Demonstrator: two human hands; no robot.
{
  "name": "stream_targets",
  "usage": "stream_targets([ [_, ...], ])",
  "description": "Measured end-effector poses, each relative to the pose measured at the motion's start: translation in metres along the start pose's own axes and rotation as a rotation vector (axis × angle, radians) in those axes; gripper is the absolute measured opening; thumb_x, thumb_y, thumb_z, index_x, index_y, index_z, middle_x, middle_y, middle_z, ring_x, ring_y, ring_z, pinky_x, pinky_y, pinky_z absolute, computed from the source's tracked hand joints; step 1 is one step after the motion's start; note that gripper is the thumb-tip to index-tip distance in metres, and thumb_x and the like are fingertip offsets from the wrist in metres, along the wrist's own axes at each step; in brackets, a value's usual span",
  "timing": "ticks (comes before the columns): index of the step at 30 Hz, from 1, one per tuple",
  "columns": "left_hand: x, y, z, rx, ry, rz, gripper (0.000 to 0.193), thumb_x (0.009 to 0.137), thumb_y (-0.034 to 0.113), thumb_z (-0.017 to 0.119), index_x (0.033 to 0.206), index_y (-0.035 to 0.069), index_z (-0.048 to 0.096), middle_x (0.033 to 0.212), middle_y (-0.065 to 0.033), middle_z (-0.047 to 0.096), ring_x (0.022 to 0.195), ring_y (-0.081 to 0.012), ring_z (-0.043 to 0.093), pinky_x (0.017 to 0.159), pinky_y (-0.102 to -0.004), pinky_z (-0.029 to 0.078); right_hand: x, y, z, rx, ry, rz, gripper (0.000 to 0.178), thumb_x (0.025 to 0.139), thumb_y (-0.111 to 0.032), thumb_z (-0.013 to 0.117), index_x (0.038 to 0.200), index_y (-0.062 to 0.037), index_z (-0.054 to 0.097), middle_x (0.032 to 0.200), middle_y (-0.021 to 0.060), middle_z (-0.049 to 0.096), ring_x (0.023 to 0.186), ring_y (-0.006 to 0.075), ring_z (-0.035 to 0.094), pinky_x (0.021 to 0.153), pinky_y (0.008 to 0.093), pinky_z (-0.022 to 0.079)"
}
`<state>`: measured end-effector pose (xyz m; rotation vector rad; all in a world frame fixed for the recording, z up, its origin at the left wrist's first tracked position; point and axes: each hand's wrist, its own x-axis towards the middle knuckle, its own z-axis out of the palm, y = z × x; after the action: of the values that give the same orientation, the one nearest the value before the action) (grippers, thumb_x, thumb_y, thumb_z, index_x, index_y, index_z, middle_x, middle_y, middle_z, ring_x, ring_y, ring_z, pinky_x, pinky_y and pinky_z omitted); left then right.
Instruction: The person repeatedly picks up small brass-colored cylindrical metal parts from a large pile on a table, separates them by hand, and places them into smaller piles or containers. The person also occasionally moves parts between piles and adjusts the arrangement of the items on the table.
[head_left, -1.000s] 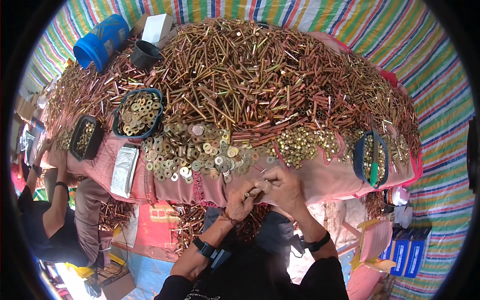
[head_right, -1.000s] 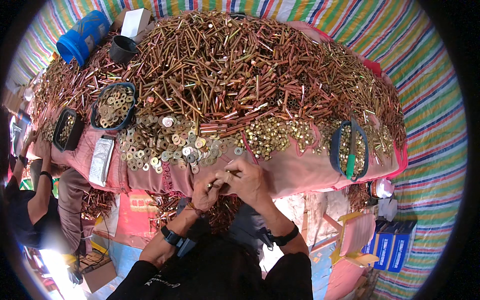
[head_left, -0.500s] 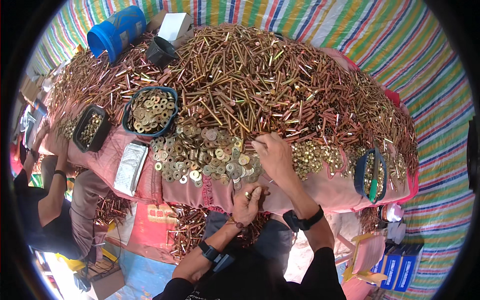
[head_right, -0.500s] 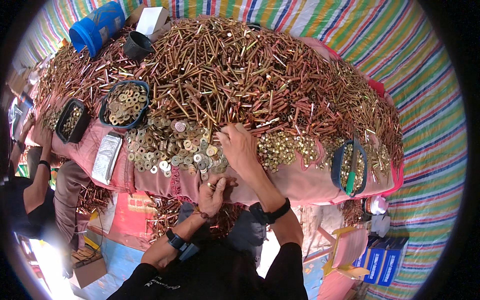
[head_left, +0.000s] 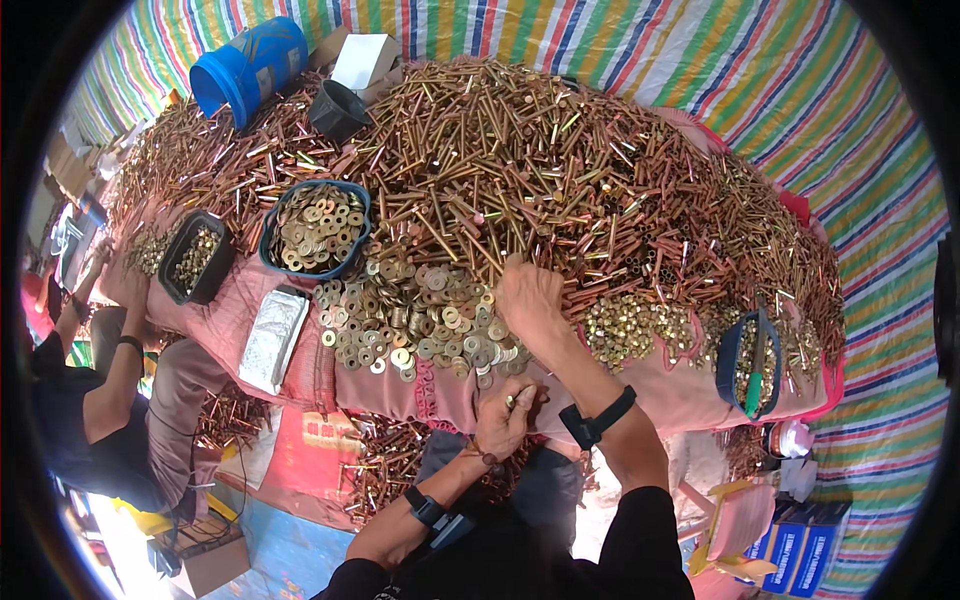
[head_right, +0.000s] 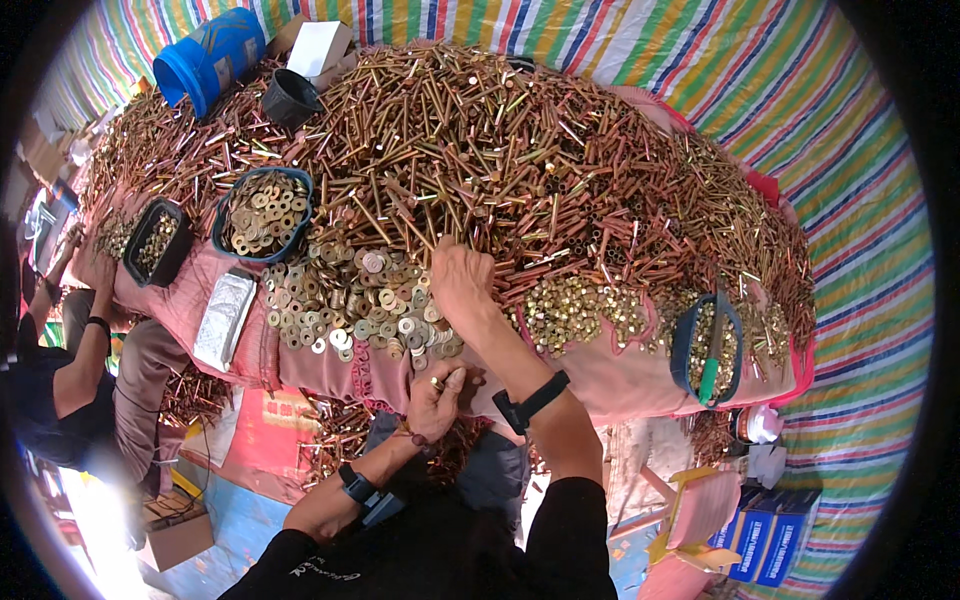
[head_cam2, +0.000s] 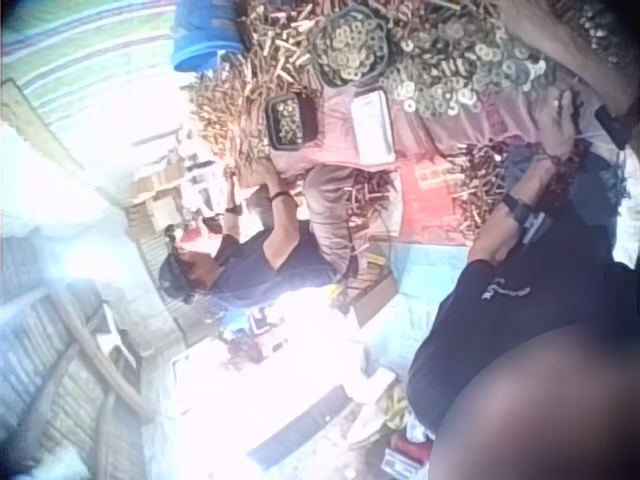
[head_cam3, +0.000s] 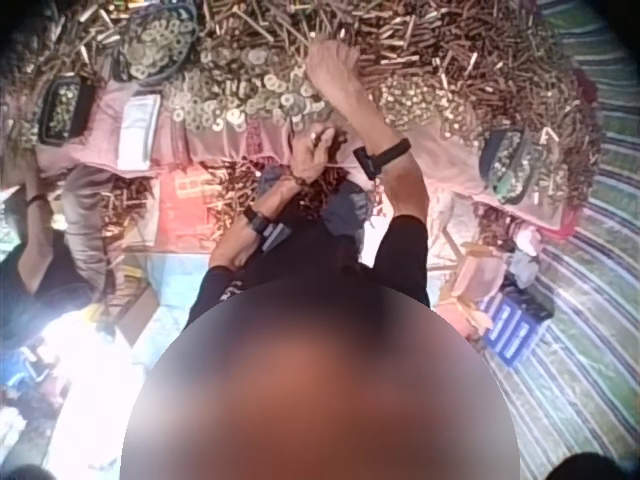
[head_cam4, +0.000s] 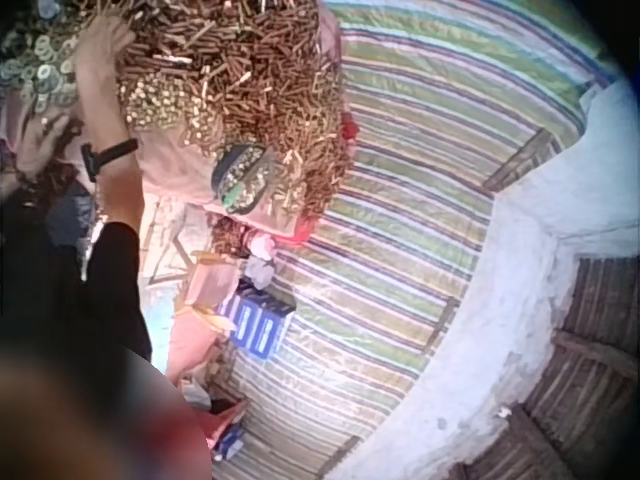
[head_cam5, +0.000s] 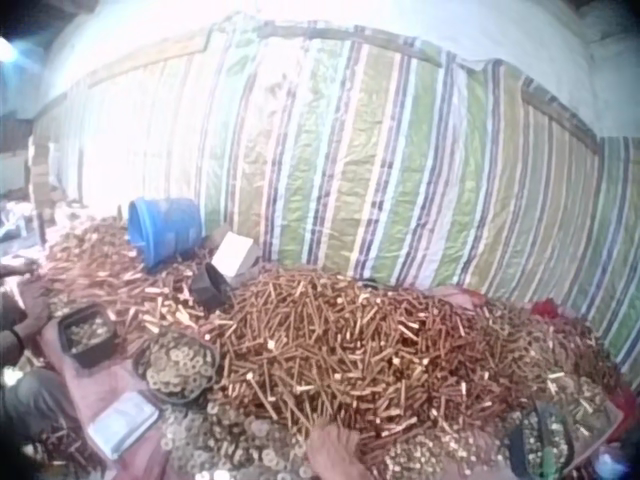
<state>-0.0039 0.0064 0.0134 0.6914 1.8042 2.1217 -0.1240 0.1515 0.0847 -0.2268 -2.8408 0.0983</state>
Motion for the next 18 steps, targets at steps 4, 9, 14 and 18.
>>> stream_targets([
  [4,-0.001,-0.002,-0.001,0.054,-0.015,0.007,0.022,0.114,0.017,0.052,0.117,0.000,0.066,0.098,-0.0104,0.076,0.085,-0.0160,0.070,0.077,-0.0311,0.058,-0.016,0.015,-0.011,0.121,-0.007,-0.001,0.030,0.090,-0.025,0.070,0.076,0.0018,0.071,0.079,0.0271,0.072,0.075,0.0456,0.072,0.072,0.0577,0.052],
  [9,-0.001,-0.005,-0.002,0.038,-0.031,-0.049,0.022,0.114,0.017,0.052,0.117,-0.001,0.065,0.099,-0.0105,0.076,0.088,-0.0167,0.072,0.081,-0.0314,0.058,-0.018,0.017,-0.021,0.107,-0.137,0.102,0.029,0.088,-0.028,0.071,0.082,-0.0004,0.074,0.080,0.0251,0.073,0.080,0.0444,0.074,0.075,0.0544,0.055],
  [14,0.001,-0.007,0.006,-0.171,0.067,-0.001,0.026,0.112,0.012,0.054,0.134,0.000,0.062,0.115,-0.0156,0.074,0.097,-0.0198,0.073,0.085,-0.0323,0.059,-0.031,0.035,-0.051,0.372,-0.205,0.250,0.032,0.087,-0.032,0.072,0.088,-0.0008,0.077,0.086,0.0223,0.076,0.080,0.0386,0.074,0.075,0.0481,0.057],
  [18,0.002,0.002,0.006,-0.045,0.148,0.105,0.042,0.111,0.011,0.054,0.152,0.000,0.050,0.144,-0.0188,0.059,0.128,-0.0283,0.062,0.104,-0.0397,0.056,-0.069,0.045,-0.086,0.460,-0.321,0.230,0.032,0.087,-0.033,0.077,0.088,-0.0010,0.076,0.080,0.0167,0.076,0.076,0.0263,0.074,0.073,0.0413,0.057],
])
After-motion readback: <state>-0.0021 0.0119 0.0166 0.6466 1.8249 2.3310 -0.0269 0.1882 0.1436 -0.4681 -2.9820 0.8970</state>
